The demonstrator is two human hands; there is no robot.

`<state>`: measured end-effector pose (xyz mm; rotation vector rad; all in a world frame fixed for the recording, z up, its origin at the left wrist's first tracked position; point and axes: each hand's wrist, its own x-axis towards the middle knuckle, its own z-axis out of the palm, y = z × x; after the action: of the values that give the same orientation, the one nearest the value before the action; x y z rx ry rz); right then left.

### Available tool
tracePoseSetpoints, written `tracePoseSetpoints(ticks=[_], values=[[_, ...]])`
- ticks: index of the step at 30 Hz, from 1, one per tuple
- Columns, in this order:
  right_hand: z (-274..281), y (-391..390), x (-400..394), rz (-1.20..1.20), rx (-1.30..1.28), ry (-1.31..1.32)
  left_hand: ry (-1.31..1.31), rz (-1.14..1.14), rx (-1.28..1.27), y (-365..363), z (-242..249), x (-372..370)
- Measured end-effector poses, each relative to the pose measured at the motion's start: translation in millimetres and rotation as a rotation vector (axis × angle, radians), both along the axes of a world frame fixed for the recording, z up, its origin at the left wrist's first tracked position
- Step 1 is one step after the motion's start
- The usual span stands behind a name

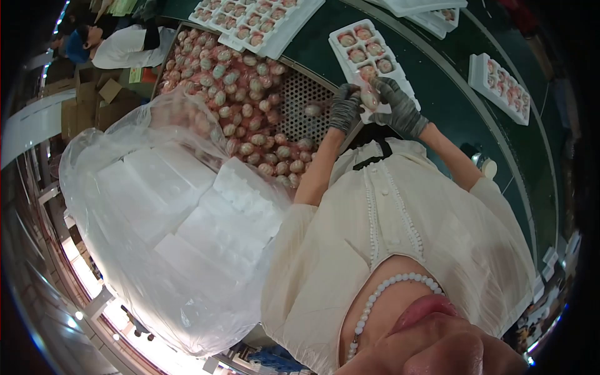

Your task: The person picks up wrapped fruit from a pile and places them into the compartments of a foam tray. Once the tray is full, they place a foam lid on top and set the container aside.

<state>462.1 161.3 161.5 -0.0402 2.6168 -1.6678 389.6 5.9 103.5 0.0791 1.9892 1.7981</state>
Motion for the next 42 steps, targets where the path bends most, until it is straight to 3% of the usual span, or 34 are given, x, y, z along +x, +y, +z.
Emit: tracePoseSetpoints(ticks=[2, 5, 8, 9, 10, 11, 12, 13, 14, 15, 16, 17, 18, 19, 20, 21, 23, 25, 27, 29, 31, 33, 34, 35, 36, 37, 38, 39, 40, 42], values=[[-6.6, 3.9, 13.6, 0.050, 0.225, 0.284, -0.048, -0.099, -0.091, 12.4, 11.0, 8.7], [-20.3, 11.9, 25.3, 0.027, 0.361, 0.129, -0.077, -0.107, -0.083, 30.4, -8.4, 6.1], [-34.4, 23.8, 30.7, -0.100, 0.497, 0.213, -0.168, -0.107, -0.047, 48.3, -17.2, 7.6], [-41.7, 28.8, 29.8, -0.108, 0.490, 0.215, -0.253, -0.106, -0.015, 56.2, -22.6, 9.4], [-51.6, 34.2, 25.8, -0.188, 0.420, 0.218, 0.008, -0.134, -0.197, 59.6, -56.5, 2.9], [-58.9, 37.8, 21.7, -0.269, 0.348, 0.223, 0.014, -0.138, -0.203, 65.0, -52.5, 5.7], [-65.1, 40.5, 18.5, -0.338, 0.163, 0.258, 0.025, -0.076, -0.066, 69.9, -46.9, 7.8], [-67.1, 40.5, 23.1, -0.341, 0.159, 0.271, 0.039, -0.013, 0.073, 72.8, -41.0, 9.5], [-63.2, 39.8, 27.0, -0.353, 0.253, 0.199, 0.357, -0.234, -0.441, 68.9, -43.1, 5.5], [-59.4, 38.5, 21.4, -0.359, 0.340, 0.160, 0.623, -0.489, -0.621, 68.5, -93.0, 1.4], [-74.5, 39.4, 18.8, -0.402, 0.398, 0.420, 1.287, -0.392, -0.624, 71.4, -59.8, 18.9], [-65.4, 42.9, 13.8, -0.347, 0.382, 0.188, 1.277, -0.334, -0.670, 77.9, -68.1, 19.3], [-66.8, 46.4, 6.3, -0.307, 0.364, 0.152, 1.559, -0.258, -1.106, 85.0, -87.3, 11.6], [-55.5, 46.3, 8.3, -0.300, 0.325, 0.172, 1.052, -0.508, -1.014, 83.4, -75.4, 14.8], [-52.0, 43.7, 8.7, -0.297, 0.316, 0.130, 0.984, -0.331, -0.619, 82.3, -91.0, 9.3], [-44.9, 40.1, 9.1, -0.297, 0.351, 0.166, 0.813, -0.240, -0.397, 78.4, -58.2, 14.2], [-35.2, 42.0, 12.5, -0.296, 0.384, 0.205, 0.656, -0.114, -0.419, 77.4, -33.7, 23.9], [-31.0, 51.3, 16.2, -0.197, 0.477, 0.227, 0.609, -0.106, -0.483, 79.4, -19.0, 26.7], [-43.4, 53.6, 16.7, -0.208, 0.551, 0.337, 0.658, -0.133, -0.468, 80.3, -36.1, 22.1], [-41.8, 55.3, 12.4, -0.265, 0.375, 0.090, 0.704, -0.172, -0.447, 80.1, -28.1, 26.4], [-41.7, 57.3, 10.9, -0.276, 0.404, 0.105, 0.678, -0.198, -0.378, 76.0, -15.8, 31.4], [-38.7, 59.1, 10.6, -0.198, 0.328, 0.308, 0.761, -0.206, -0.369, 77.0, -37.8, 27.7], [-46.7, 61.1, 9.2, -0.176, 0.412, 0.367, 0.674, -0.358, -0.456, 77.4, -39.8, 22.1], [-51.2, 63.7, 6.3, -0.153, 0.497, 0.403, 0.660, -0.438, -0.727, 83.3, -68.9, 18.5], [-59.5, 64.2, 5.1, -0.142, 0.521, 0.308, 1.084, -0.333, -1.027, 85.7, -101.3, 19.9], [-68.6, 64.2, 5.3, -0.174, 0.520, 0.406, 1.445, -0.154, -0.880, 80.3, -71.4, 20.0], [-69.2, 66.2, 7.1, -0.162, 0.503, 0.383, 0.873, -0.293, -0.510, 79.8, -98.0, 22.8], [-44.1, 60.3, 11.1, -0.219, 0.449, 0.147, 0.996, -0.468, -0.972, 77.4, -57.8, 18.3], [-46.0, 60.6, 10.8, -0.273, 0.281, 0.072, 0.954, -0.335, -0.615, 72.8, -82.4, 9.8], [-54.0, 60.6, 12.6, -0.314, 0.224, 0.070, 0.821, -0.234, -0.471, 72.4, -54.6, 12.8]])
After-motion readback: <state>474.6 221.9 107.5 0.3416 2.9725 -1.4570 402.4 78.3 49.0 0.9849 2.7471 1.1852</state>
